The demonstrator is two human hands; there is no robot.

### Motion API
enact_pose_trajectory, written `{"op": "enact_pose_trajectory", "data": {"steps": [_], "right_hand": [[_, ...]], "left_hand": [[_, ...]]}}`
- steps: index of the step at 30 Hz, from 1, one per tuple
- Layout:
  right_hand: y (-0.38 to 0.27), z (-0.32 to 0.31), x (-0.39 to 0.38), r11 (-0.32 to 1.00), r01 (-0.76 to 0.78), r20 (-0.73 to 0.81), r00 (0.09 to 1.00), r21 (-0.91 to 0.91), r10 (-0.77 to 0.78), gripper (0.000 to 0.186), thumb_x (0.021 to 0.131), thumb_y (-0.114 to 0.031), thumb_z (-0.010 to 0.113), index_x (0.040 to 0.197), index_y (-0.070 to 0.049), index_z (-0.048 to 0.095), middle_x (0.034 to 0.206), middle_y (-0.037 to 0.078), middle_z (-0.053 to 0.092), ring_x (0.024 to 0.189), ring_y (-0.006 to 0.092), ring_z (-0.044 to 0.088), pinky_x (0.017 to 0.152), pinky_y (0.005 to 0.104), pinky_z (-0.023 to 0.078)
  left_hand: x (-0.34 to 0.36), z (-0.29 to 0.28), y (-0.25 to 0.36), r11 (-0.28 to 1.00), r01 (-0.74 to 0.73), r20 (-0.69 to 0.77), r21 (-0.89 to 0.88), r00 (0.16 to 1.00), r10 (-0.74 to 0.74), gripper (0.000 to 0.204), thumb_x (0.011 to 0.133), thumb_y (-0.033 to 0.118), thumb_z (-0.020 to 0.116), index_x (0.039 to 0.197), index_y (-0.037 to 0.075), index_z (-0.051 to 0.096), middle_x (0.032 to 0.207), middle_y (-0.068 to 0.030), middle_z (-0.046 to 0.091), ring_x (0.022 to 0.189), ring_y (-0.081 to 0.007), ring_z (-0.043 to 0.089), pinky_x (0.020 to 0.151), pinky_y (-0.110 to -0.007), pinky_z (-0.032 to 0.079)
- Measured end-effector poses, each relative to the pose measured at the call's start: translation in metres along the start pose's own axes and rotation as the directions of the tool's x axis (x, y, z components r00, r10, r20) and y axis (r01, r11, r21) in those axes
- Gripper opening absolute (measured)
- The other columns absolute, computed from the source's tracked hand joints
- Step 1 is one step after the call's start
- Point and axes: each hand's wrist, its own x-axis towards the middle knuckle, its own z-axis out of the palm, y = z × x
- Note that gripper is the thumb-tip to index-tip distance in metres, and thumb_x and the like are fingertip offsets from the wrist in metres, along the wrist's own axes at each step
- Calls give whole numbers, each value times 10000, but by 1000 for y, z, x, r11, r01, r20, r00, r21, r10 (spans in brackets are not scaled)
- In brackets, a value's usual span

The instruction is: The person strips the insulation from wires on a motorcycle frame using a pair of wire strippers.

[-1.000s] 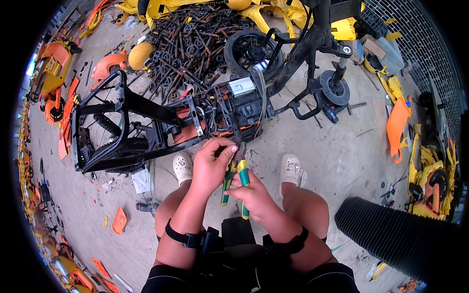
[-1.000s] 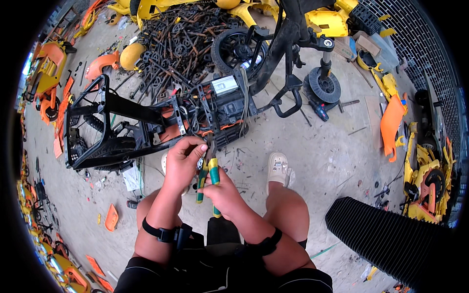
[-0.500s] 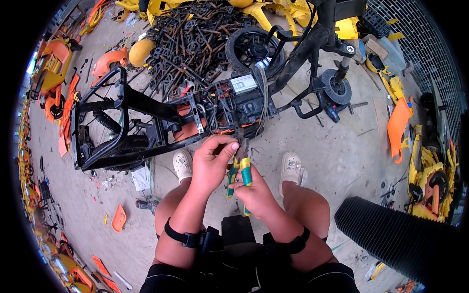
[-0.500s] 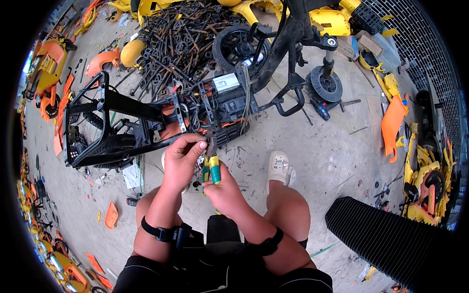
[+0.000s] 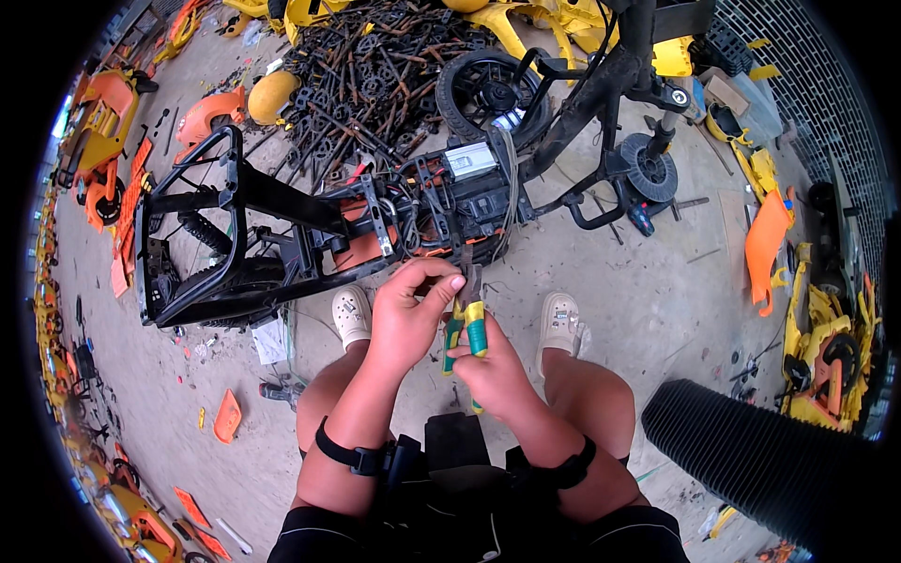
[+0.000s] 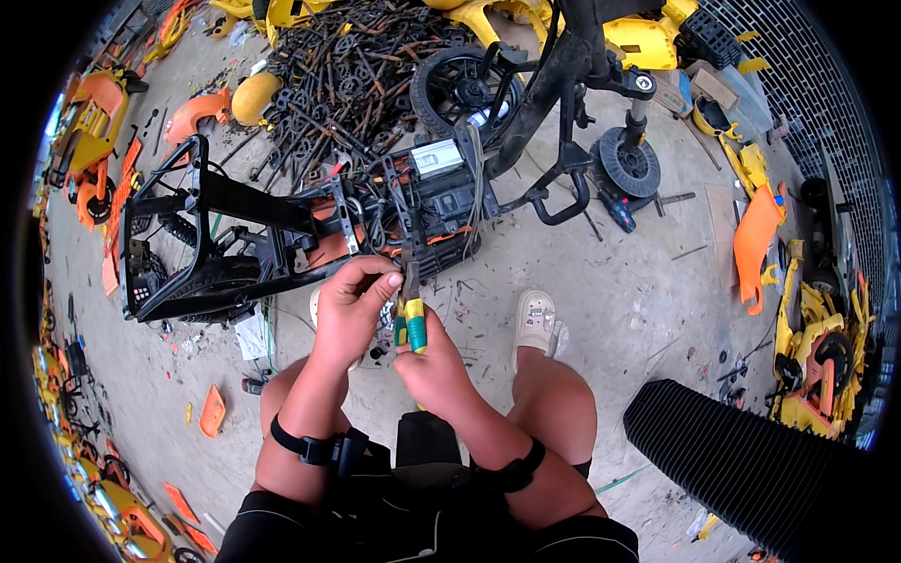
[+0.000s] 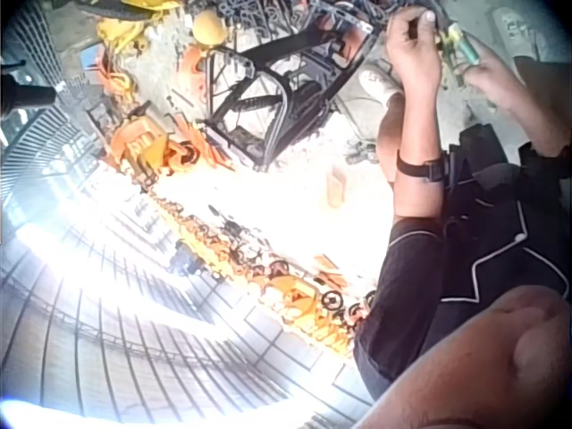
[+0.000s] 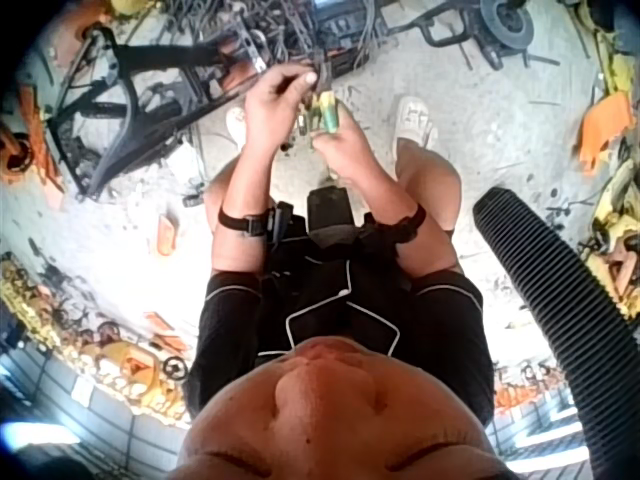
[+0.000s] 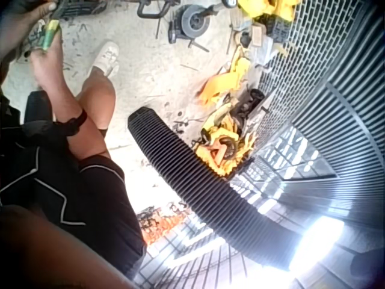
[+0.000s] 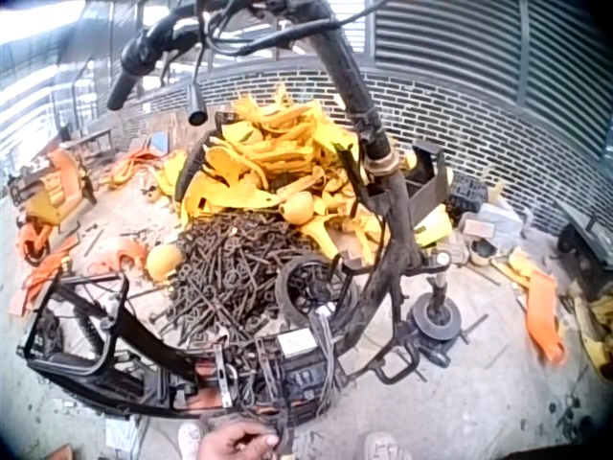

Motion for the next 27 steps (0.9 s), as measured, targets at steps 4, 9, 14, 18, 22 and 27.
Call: {"op": "enact_pose_trajectory", "data": {"steps": [4,9,14,18,22,27], "right_hand": [[0,-1,2,1000,-14,-3,1000,-17,14,645,800,60,517,1426,-55,412,1164,60,507,998,178,595,894,335,500],[0,-2,3,1000,-3,-3,1000,-26,3,648,800,55,519,1430,-54,414,1152,55,516,987,167,591,895,327,498],[-1,-3,4,998,8,-6,1000,-63,-8,648,802,45,526,1433,-55,415,1150,61,521,994,179,601,900,335,505],[-3,-3,3,995,11,-16,1000,-103,-13,649,805,39,532,1436,-54,411,1156,74,526,1024,208,619,885,346,524],[-2,-3,3,996,18,-33,999,-92,-21,657,806,40,536,1442,-54,402,1171,85,528,1063,235,628,870,353,537],[-3,-3,1,995,-17,-26,1000,-102,14,655,807,45,534,1439,-52,395,1149,82,504,1079,245,627,896,364,529]], "left_hand": [[2,1,2,999,-28,-1,29,1000,28,81,916,51,723,950,-12,685,894,-44,644,658,-80,593,559,-242,497],[4,2,2,999,-23,-5,28,1000,23,83,912,48,726,947,-14,683,898,-50,643,648,-80,591,553,-243,496],[5,2,1,999,-7,7,44,1000,6,82,909,47,730,943,-11,683,901,-57,646,643,-86,596,560,-245,487],[5,3,1,998,-30,4,54,1000,30,82,907,44,732,941,-8,680,897,-58,647,636,-87,596,568,-247,483],[6,5,0,997,-37,8,64,999,36,81,905,42,733,938,-6,677,902,-57,649,649,-89,598,581,-248,488],[5,5,-4,992,-92,-3,85,996,93,78,903,40,734,932,-1,675,914,-55,651,684,-95,604,605,-247,498]]}}
